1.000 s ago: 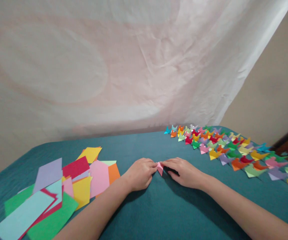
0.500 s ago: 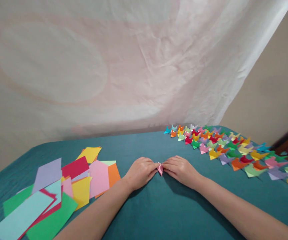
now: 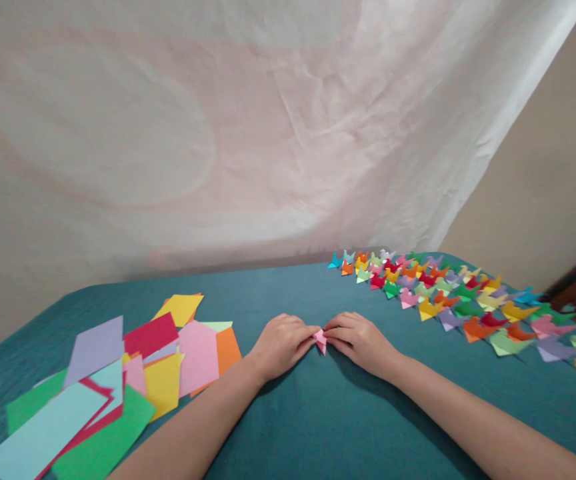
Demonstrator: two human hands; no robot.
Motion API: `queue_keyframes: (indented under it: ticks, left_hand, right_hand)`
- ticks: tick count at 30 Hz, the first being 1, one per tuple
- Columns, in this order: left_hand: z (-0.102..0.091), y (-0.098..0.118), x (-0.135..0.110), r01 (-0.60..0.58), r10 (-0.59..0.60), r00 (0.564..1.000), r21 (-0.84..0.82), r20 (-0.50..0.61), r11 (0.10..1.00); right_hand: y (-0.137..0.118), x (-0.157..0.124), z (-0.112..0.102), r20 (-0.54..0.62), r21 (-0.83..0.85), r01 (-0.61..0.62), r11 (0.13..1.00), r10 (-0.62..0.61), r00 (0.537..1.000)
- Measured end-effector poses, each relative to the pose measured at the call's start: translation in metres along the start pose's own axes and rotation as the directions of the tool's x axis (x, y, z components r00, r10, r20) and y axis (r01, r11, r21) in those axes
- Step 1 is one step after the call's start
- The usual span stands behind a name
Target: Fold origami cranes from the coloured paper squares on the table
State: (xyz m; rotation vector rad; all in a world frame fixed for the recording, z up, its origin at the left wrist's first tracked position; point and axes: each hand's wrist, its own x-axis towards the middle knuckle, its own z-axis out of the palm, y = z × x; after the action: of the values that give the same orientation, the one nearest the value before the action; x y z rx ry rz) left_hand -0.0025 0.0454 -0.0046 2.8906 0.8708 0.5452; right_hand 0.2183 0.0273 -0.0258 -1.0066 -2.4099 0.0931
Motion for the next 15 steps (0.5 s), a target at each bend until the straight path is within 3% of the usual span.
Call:
queue_keyframes:
  ticks: [10,15]
  left_hand:
    - [0.006,-0.003,0.003,0.134,-0.14,0.989,-0.128,-0.043,0.983]
    - [0.006,0.0,0.006,0.207,-0.218,0.975,-0.188,-0.042,0.96]
  right_hand:
    - [-0.002,0.007,0.006,-0.067,0.257,-0.176,0.95,0.199,0.978]
    - [0.002,0.009,0.013,-0.086,0.28,-0.228,0.932,0.261,0.962]
